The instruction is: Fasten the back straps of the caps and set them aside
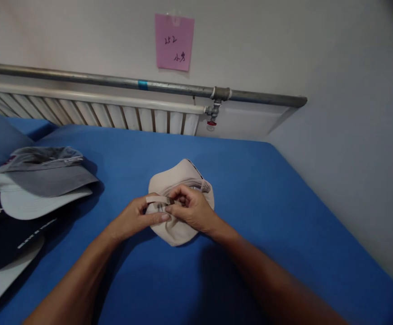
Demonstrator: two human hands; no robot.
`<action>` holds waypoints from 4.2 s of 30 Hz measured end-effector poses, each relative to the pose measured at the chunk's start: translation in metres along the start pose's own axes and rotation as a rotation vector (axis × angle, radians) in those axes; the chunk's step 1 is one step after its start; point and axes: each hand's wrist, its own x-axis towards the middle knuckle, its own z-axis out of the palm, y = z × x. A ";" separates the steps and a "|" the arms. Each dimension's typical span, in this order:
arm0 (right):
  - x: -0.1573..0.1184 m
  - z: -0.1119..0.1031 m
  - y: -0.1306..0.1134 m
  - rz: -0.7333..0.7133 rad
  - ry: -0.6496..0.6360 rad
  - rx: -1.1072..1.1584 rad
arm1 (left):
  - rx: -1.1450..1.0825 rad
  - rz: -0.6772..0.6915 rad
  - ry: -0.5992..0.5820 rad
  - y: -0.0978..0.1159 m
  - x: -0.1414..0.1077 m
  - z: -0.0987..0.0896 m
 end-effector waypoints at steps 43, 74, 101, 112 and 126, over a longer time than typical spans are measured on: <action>-0.002 -0.011 0.003 -0.012 -0.360 -0.367 | 0.080 -0.112 -0.145 0.002 -0.005 -0.010; 0.001 -0.016 0.012 0.230 -0.406 -0.040 | 0.074 -0.110 -0.284 0.004 -0.006 -0.007; 0.001 -0.013 0.020 0.124 -0.306 -0.034 | -0.059 -0.064 0.176 -0.003 -0.004 0.007; 0.000 -0.014 0.021 0.096 -0.291 0.022 | -0.205 -0.067 0.285 -0.010 0.003 0.011; 0.000 -0.014 0.020 0.118 -0.221 0.005 | 0.277 0.073 0.127 0.002 -0.007 0.011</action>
